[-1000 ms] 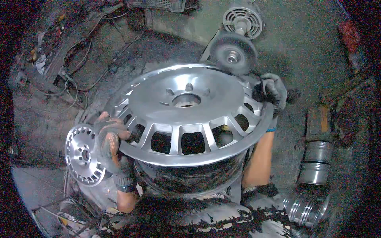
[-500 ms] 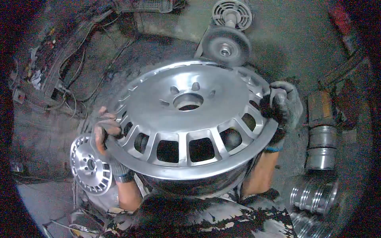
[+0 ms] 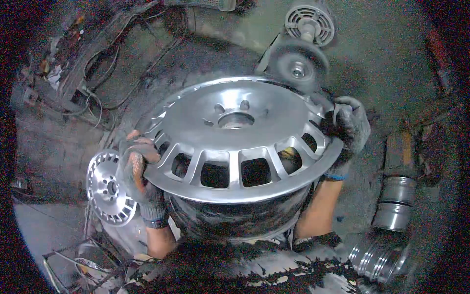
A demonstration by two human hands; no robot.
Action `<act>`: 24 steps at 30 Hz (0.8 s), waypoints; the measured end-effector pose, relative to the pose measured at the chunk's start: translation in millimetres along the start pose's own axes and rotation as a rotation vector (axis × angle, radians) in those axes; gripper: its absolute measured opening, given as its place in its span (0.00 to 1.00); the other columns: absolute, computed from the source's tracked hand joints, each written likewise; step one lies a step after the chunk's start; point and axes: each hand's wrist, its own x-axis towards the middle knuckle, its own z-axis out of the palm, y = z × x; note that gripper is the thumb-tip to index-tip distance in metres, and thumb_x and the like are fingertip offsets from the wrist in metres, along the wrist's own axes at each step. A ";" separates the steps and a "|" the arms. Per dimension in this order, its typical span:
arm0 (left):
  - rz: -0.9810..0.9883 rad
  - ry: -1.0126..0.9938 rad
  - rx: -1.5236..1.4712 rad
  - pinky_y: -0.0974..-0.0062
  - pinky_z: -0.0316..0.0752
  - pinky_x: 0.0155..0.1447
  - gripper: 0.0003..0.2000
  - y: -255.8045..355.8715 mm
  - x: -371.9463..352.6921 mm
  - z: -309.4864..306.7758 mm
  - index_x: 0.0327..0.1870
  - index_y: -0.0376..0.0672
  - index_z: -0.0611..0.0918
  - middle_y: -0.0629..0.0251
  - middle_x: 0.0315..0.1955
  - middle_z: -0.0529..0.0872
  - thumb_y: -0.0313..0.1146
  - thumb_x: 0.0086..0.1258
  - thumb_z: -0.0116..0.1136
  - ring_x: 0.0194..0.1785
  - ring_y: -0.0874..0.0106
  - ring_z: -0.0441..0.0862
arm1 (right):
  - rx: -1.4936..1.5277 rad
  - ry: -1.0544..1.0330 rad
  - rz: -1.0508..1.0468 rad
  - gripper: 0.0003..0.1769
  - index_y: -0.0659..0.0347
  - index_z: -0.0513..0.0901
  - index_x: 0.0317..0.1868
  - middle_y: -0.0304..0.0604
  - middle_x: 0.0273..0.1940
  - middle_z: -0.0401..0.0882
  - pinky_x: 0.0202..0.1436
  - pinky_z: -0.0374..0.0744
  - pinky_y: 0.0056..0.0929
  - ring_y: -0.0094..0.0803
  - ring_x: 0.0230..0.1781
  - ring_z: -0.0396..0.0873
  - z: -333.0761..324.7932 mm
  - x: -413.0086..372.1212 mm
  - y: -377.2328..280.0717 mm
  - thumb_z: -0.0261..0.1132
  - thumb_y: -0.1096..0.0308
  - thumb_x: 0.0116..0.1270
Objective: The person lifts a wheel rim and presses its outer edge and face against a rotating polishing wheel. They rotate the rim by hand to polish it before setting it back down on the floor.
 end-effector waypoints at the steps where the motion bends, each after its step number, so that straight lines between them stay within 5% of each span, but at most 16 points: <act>1: -0.050 0.014 -0.082 0.68 0.74 0.64 0.23 1.0 -0.7 1.9 0.57 0.26 0.81 0.57 0.49 0.84 0.38 0.72 0.67 0.56 0.67 0.81 | 0.092 -0.017 0.045 0.26 0.67 0.85 0.49 0.39 0.37 0.84 0.42 0.80 0.24 0.26 0.35 0.81 -2.3 -0.3 3.7 0.68 0.48 0.70; 3: -0.122 0.087 -0.065 0.64 0.74 0.66 0.20 9.5 0.1 10.1 0.51 0.27 0.82 0.56 0.45 0.85 0.40 0.72 0.62 0.52 0.64 0.82 | 0.273 -0.044 0.137 0.26 0.67 0.84 0.51 0.39 0.37 0.84 0.42 0.80 0.23 0.25 0.35 0.82 -9.6 -3.4 14.5 0.69 0.50 0.70; 5: -0.162 0.208 0.139 0.56 0.73 0.68 0.20 21.6 4.7 23.5 0.34 0.31 0.85 0.54 0.35 0.87 0.43 0.70 0.52 0.44 0.59 0.84 | 0.272 -0.034 0.149 0.26 0.67 0.82 0.53 0.39 0.37 0.84 0.41 0.80 0.21 0.25 0.35 0.81 -15.0 -4.1 22.2 0.71 0.51 0.69; 11: 0.056 0.003 0.217 0.59 0.70 0.69 0.21 22.3 11.9 7.6 0.36 0.29 0.86 0.52 0.40 0.87 0.42 0.71 0.52 0.48 0.61 0.82 | 0.334 -0.053 0.155 0.26 0.68 0.81 0.54 0.37 0.36 0.83 0.39 0.79 0.20 0.23 0.35 0.81 -10.9 -3.0 20.1 0.72 0.52 0.71; 24: -0.187 0.042 -0.143 0.62 0.73 0.68 0.22 24.8 -10.1 14.3 0.46 0.27 0.85 0.54 0.42 0.86 0.43 0.73 0.54 0.49 0.64 0.82 | 0.428 -0.134 0.217 0.30 0.65 0.75 0.64 0.45 0.45 0.85 0.49 0.82 0.29 0.32 0.43 0.83 -70.0 -28.5 0.9 0.72 0.53 0.73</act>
